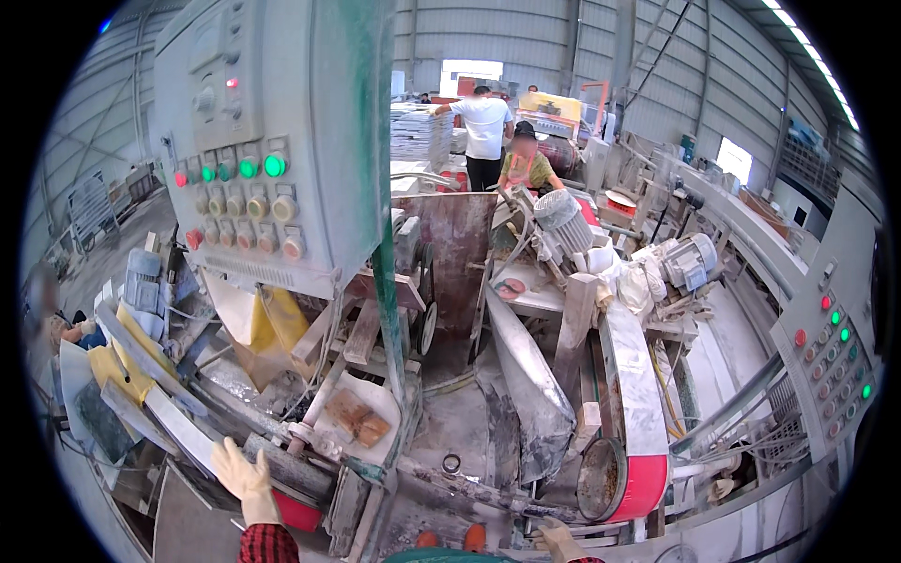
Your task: The person stands at a conveyor belt in a factory and repeatedly places flat rectangular items onto the moving belt. They use both hands to guide the items and maintain their position as the belt carries them forward. Other workers are visible in the background handling similar items.
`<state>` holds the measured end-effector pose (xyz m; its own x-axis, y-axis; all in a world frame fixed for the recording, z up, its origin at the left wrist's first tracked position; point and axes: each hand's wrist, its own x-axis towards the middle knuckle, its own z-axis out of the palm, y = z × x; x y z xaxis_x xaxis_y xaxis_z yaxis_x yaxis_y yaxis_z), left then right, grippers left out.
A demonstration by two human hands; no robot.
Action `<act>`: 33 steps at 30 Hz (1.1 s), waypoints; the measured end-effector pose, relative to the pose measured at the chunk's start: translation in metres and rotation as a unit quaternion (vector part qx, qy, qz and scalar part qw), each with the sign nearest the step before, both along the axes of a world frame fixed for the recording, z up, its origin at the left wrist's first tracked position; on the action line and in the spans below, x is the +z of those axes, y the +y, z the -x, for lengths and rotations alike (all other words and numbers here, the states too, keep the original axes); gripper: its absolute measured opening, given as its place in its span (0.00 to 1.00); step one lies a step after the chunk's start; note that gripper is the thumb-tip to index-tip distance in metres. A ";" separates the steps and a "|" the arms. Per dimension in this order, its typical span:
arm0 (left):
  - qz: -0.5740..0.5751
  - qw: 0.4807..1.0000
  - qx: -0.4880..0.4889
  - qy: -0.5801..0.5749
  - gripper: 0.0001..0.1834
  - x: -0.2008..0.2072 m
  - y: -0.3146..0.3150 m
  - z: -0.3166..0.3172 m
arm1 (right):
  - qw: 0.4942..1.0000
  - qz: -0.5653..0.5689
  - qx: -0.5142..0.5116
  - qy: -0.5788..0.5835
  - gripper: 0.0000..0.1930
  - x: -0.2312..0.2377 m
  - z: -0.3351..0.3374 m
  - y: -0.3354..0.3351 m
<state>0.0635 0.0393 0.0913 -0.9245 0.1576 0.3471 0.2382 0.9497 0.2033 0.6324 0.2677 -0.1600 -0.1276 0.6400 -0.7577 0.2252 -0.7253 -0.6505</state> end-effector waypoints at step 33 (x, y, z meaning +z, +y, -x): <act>-0.187 0.727 -0.639 -0.168 0.34 0.021 0.190 -0.228 | 0.926 -0.051 0.016 0.375 0.21 0.208 0.180 0.018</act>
